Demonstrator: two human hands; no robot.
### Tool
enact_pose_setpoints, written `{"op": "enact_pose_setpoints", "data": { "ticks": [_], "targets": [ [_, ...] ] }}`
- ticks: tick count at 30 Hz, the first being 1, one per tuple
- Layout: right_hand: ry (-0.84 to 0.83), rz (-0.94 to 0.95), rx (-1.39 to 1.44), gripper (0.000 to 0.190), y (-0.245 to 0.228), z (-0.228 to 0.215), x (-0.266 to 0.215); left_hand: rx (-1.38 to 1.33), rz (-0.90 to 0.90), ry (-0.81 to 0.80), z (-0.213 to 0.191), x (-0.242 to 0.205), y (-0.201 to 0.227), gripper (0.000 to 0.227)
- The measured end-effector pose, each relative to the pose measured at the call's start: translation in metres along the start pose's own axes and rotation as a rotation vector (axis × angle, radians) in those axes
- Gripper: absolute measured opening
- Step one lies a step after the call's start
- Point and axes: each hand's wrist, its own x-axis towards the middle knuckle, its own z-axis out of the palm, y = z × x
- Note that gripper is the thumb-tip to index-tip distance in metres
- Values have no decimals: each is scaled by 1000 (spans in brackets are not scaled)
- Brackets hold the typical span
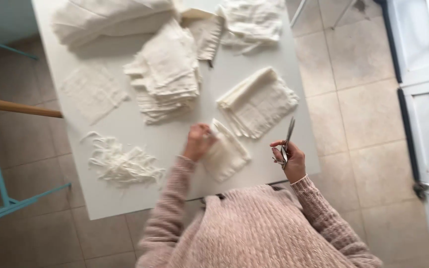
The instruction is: Cutting rectangular pieces of white gauze fabric using scissors.
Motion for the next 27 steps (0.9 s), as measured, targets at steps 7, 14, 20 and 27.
{"op": "enact_pose_setpoints", "data": {
  "ticks": [7,14,20,27],
  "targets": [
    [222,269,191,13,-7,-50,-35,-38,235,94,-183,122,19,15],
    [283,259,265,15,6,-67,-61,1005,19,643,-122,236,-38,89],
    [406,233,284,14,17,-78,-66,340,345,104,87,240,82,59],
    [455,253,250,11,32,-89,-84,372,597,259,137,262,74,11]
  ]
}}
